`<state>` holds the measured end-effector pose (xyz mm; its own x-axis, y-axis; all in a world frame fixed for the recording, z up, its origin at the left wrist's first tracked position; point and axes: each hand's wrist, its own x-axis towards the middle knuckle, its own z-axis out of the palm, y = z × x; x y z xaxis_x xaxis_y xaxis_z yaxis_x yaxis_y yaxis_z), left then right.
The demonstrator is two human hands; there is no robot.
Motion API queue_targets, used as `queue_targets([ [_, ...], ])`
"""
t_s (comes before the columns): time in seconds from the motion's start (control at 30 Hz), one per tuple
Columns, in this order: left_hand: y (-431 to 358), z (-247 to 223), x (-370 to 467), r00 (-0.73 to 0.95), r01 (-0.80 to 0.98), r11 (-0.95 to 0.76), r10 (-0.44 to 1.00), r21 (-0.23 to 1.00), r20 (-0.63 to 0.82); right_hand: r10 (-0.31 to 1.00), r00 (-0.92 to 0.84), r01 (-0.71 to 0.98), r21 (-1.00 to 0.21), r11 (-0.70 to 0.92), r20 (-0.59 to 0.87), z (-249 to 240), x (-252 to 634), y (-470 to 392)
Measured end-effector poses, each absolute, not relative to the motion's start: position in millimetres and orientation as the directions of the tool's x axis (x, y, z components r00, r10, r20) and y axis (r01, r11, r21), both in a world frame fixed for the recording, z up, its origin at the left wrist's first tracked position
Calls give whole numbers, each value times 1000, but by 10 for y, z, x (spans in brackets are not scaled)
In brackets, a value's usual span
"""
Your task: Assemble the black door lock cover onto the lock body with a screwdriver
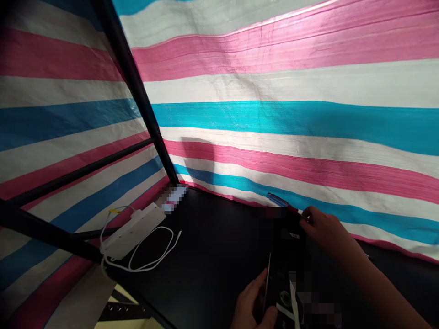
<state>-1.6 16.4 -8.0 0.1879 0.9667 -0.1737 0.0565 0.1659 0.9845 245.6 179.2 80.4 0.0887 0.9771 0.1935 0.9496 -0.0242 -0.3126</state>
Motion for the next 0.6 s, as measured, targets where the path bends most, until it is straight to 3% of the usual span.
queue_targets([
  [0.1, 177, -82, -17, 190, 57, 154, 968, 986, -162, 994, 35, 948, -319, 0, 106, 784, 2471, 1779],
  [0.27, 181, -91, -30, 209, 66, 155, 964, 986, -165, 989, -6, 976, -214, 38, 149, 725, 2530, 1748],
  [0.4, 181, -92, -38, 211, 86, 150, 963, 985, -165, 993, -21, 969, -242, 50, 119, 720, 2568, 1768],
  [0.6, 198, -80, -43, 230, 87, 119, 964, 989, -136, 977, -68, 950, -287, 124, 200, 682, 2569, 1711],
])
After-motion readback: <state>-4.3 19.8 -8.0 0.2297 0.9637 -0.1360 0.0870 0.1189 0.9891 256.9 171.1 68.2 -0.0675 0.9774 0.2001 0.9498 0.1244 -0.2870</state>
